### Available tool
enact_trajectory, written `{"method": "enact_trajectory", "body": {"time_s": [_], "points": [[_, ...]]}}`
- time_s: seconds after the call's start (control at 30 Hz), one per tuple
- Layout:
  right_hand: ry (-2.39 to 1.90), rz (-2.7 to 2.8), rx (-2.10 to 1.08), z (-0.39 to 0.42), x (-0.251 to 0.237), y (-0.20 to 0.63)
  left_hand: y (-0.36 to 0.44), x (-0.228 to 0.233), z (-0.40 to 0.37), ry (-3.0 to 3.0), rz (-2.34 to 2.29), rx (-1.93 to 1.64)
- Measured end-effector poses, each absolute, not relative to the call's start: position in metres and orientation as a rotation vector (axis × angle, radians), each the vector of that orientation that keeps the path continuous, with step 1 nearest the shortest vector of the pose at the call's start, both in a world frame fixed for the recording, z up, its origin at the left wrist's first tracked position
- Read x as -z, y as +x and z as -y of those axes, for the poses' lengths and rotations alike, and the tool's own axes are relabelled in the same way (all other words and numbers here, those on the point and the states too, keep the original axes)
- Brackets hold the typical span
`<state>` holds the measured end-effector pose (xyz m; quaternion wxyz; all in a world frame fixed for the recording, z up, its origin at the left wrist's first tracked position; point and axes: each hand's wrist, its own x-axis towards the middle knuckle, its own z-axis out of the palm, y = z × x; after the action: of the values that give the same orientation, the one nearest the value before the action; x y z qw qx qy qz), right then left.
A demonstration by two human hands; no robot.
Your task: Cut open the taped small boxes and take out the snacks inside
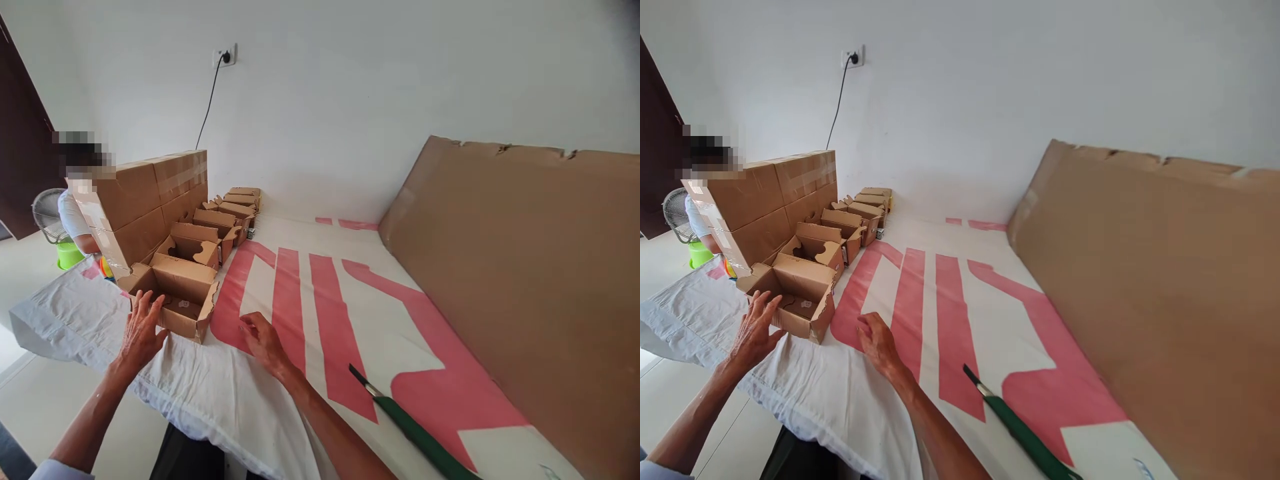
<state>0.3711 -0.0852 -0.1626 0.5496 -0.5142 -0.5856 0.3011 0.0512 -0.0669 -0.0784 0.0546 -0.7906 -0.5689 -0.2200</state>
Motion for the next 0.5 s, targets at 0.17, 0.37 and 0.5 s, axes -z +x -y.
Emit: {"method": "enact_trajectory", "body": {"time_s": [0.17,0.37,0.5], "points": [[-1.472,1.515,-0.248,0.171,0.175,0.444,0.050,0.097,0.087,-2.160,1.922,1.054],[-1.866,1.521,0.236,0.251,0.214,0.552,0.070,0.124,0.096,-2.060,2.277,1.353],[-2.001,1.463,0.235,0.282,0.234,0.579,0.088,0.141,0.077,-2.122,2.310,1.555]]}}
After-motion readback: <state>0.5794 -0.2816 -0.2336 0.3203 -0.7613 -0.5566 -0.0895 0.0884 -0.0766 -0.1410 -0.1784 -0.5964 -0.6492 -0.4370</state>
